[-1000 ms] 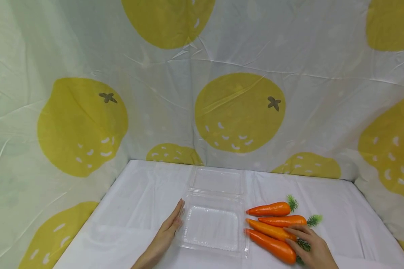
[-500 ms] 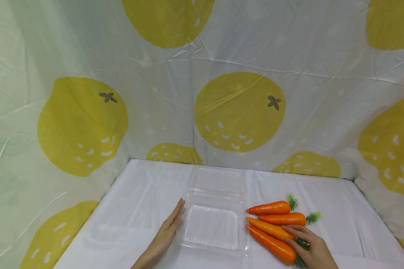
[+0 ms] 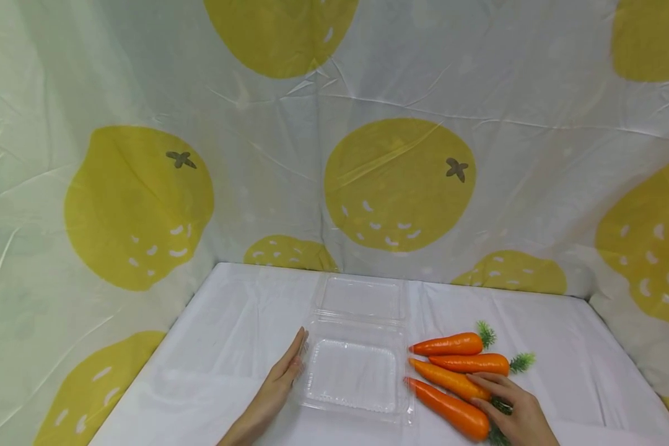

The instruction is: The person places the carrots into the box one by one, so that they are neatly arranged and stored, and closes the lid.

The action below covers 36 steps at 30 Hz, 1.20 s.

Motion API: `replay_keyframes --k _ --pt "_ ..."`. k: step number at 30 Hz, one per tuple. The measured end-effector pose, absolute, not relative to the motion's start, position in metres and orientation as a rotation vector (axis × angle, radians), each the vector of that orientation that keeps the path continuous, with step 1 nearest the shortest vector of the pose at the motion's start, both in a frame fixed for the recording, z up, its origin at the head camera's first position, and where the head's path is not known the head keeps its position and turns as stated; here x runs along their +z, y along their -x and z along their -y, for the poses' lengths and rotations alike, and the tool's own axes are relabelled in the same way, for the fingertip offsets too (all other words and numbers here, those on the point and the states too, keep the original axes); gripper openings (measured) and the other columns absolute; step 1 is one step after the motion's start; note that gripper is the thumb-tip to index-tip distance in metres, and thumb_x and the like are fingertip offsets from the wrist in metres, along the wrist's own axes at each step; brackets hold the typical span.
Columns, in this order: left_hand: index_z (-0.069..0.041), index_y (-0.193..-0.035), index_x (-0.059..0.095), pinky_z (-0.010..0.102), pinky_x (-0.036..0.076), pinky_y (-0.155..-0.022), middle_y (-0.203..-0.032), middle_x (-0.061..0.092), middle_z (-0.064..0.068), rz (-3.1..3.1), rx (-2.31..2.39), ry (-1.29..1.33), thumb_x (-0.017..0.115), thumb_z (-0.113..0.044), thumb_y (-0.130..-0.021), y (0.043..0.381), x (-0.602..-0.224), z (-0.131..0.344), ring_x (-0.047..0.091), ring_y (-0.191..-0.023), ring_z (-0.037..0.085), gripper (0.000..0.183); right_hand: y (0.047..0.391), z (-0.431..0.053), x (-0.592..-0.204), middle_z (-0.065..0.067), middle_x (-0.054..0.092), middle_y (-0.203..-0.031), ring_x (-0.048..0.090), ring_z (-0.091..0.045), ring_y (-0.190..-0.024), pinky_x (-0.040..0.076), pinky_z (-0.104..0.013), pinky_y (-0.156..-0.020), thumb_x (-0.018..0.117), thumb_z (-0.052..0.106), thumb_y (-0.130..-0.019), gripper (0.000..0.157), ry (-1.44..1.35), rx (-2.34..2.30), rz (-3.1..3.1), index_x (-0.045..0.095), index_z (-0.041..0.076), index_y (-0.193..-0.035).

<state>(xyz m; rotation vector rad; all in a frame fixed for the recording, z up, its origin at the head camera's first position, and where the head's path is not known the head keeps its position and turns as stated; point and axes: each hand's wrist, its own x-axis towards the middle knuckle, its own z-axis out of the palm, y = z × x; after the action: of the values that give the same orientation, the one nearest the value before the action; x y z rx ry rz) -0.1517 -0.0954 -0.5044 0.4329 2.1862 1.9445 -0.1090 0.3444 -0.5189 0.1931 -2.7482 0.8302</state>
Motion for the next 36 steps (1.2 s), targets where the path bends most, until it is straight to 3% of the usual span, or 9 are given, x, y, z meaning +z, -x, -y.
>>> replay_keyframes --k 21,29,36 --pt "-0.007 -0.167 0.003 0.049 0.002 -0.125 -0.174 0.002 0.019 -2.201 1.926 -0.430 0.027 -0.011 -0.114 0.152 -0.504 0.095 0.002 -0.160 0.039 0.058 0.106 -0.345 -0.508 -0.007 0.075 -0.116 0.052 0.021 -0.095 0.056 -0.018 -0.068 0.085 0.030 -0.086 0.037 -0.091 0.866 2.827 0.079 0.021 -0.121" --pt "-0.007 -0.167 0.002 0.050 0.004 -0.125 -0.173 0.002 0.020 -2.187 1.932 -0.437 0.026 -0.009 -0.114 0.153 -0.504 0.096 0.002 -0.160 0.040 0.058 0.104 -0.344 -0.504 0.029 0.063 -0.116 0.047 0.025 -0.101 0.053 -0.010 -0.069 0.084 0.021 -0.087 0.039 -0.187 0.906 2.734 0.077 0.020 -0.125" --pt "-0.007 -0.167 0.000 0.052 0.003 -0.125 -0.174 0.001 0.019 -2.171 1.929 -0.440 0.026 -0.012 -0.114 0.152 -0.502 0.096 0.001 -0.160 0.041 0.058 0.105 -0.337 -0.492 0.030 0.062 -0.116 0.048 0.024 -0.097 0.054 -0.012 -0.069 0.083 0.031 -0.088 0.039 -0.075 0.927 2.752 0.076 0.026 -0.126"
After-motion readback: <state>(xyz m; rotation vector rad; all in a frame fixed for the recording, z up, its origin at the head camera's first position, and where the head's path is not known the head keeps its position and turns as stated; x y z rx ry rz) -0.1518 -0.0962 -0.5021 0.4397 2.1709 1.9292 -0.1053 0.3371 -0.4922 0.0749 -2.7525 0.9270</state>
